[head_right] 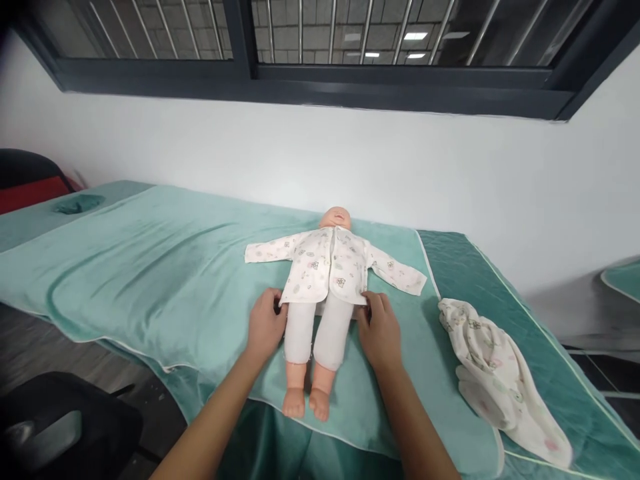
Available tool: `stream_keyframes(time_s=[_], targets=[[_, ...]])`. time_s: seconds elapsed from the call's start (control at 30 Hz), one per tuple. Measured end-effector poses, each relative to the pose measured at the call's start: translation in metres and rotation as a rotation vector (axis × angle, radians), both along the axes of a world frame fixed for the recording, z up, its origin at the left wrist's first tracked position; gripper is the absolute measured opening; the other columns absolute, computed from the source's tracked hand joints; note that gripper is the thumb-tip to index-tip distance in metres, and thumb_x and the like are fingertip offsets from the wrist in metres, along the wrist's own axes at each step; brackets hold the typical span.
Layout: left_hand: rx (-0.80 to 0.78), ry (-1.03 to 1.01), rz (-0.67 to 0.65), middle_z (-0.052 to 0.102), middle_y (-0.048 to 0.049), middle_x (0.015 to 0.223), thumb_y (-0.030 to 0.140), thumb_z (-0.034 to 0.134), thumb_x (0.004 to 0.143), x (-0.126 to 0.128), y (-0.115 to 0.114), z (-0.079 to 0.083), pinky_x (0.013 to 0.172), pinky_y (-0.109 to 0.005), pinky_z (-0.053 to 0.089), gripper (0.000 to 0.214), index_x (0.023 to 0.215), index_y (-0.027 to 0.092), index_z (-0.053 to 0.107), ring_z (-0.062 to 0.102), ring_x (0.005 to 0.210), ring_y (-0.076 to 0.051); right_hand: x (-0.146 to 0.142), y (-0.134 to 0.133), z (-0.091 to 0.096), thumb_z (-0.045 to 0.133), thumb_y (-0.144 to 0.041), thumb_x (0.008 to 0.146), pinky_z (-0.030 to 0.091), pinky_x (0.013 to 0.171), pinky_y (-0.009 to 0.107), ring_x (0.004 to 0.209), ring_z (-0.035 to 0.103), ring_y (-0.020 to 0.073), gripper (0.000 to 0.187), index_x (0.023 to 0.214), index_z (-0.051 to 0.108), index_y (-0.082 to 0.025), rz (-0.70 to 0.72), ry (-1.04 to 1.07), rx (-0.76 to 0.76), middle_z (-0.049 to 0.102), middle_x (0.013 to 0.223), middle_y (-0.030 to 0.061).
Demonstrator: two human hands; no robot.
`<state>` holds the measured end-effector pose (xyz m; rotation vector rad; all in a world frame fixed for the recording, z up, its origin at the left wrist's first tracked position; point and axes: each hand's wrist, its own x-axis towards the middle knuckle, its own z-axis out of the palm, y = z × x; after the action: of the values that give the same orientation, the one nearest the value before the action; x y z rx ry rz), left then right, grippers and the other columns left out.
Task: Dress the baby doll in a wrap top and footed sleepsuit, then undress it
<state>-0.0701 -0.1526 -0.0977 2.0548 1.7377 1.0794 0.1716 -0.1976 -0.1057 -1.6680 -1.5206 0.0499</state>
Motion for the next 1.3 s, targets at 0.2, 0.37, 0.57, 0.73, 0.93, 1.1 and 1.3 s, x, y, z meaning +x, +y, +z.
stream_keyframes(time_s=[0.2, 0.37, 0.57, 0.73, 0.93, 1.1, 1.3], targets=[[-0.006, -0.039, -0.024, 0.056, 0.0001, 0.080, 0.016, 0.047, 0.083, -0.001, 0.000, -0.001, 0.070, -0.027, 0.038, 0.007, 0.080, 0.022, 0.045, 0.052, 0.077, -0.017, 0.001, -0.015, 0.001, 0.041, -0.022, 0.094, 0.042, 0.075, 0.034, 0.081, 0.053, 0.0199, 0.027, 0.114, 0.059, -0.022, 0.069, 0.087, 0.071, 0.054, 0.091, 0.0037], [-0.009, -0.104, -0.020, 0.054, 0.0004, 0.078, 0.017, 0.048, 0.082, -0.001, 0.001, -0.004, 0.068, -0.027, 0.036, 0.008, 0.078, 0.022, 0.043, 0.050, 0.073, -0.017, 0.002, -0.024, -0.005, 0.045, -0.018, 0.090, 0.046, 0.075, 0.034, 0.080, 0.054, 0.0192, 0.025, 0.110, 0.062, -0.021, -0.055, 0.084, 0.094, 0.056, 0.090, 0.0033], [0.011, -0.091, -0.022, 0.054, 0.0001, 0.076, 0.016, 0.048, 0.082, -0.001, 0.004, -0.006, 0.068, -0.028, 0.034, 0.010, 0.077, 0.022, 0.042, 0.049, 0.073, -0.017, -0.007, -0.017, -0.003, 0.056, -0.024, 0.090, 0.047, 0.098, 0.047, 0.116, 0.053, 0.0282, 0.037, 0.126, 0.057, -0.020, -0.042, -0.075, 0.272, 0.056, 0.123, 0.0134], [0.028, -0.024, -0.038, 0.051, 0.0003, 0.073, 0.015, 0.048, 0.081, 0.000, 0.008, -0.007, 0.068, -0.029, 0.031, 0.014, 0.074, 0.022, 0.040, 0.047, 0.072, -0.018, -0.014, 0.004, 0.016, 0.048, -0.018, 0.094, 0.038, 0.111, 0.053, 0.138, 0.041, 0.0282, 0.053, 0.145, 0.042, -0.029, 0.151, -0.195, 0.284, 0.046, 0.149, 0.0089], [0.006, -0.022, -0.028, 0.049, 0.0008, 0.071, 0.014, 0.049, 0.080, -0.001, 0.009, -0.007, 0.066, -0.029, 0.028, 0.016, 0.071, 0.022, 0.038, 0.045, 0.070, -0.017, -0.023, 0.020, 0.028, 0.038, -0.011, 0.096, 0.034, 0.116, 0.053, 0.144, 0.036, 0.0244, 0.060, 0.153, 0.032, -0.030, 0.375, -0.303, 0.259, 0.045, 0.153, 0.0051], [0.027, -0.010, -0.047, 0.049, 0.0007, 0.071, 0.013, 0.048, 0.080, -0.001, 0.011, -0.009, 0.066, -0.030, 0.028, 0.017, 0.070, 0.022, 0.038, 0.045, 0.070, -0.017, -0.010, 0.002, 0.020, 0.044, -0.012, 0.094, 0.033, 0.116, 0.052, 0.145, 0.034, 0.0253, 0.060, 0.151, 0.035, -0.027, 0.454, -0.393, 0.214, 0.046, 0.152, 0.0059], [0.037, -0.007, -0.045, 0.049, 0.0007, 0.070, 0.014, 0.049, 0.081, -0.001, 0.012, -0.009, 0.066, -0.030, 0.028, 0.018, 0.069, 0.022, 0.038, 0.045, 0.070, -0.017, -0.010, 0.010, 0.046, 0.052, -0.026, 0.096, 0.033, 0.115, 0.047, 0.138, 0.043, 0.0244, 0.039, 0.134, 0.054, -0.027, 0.495, -0.329, 0.114, 0.052, 0.146, 0.0045]])
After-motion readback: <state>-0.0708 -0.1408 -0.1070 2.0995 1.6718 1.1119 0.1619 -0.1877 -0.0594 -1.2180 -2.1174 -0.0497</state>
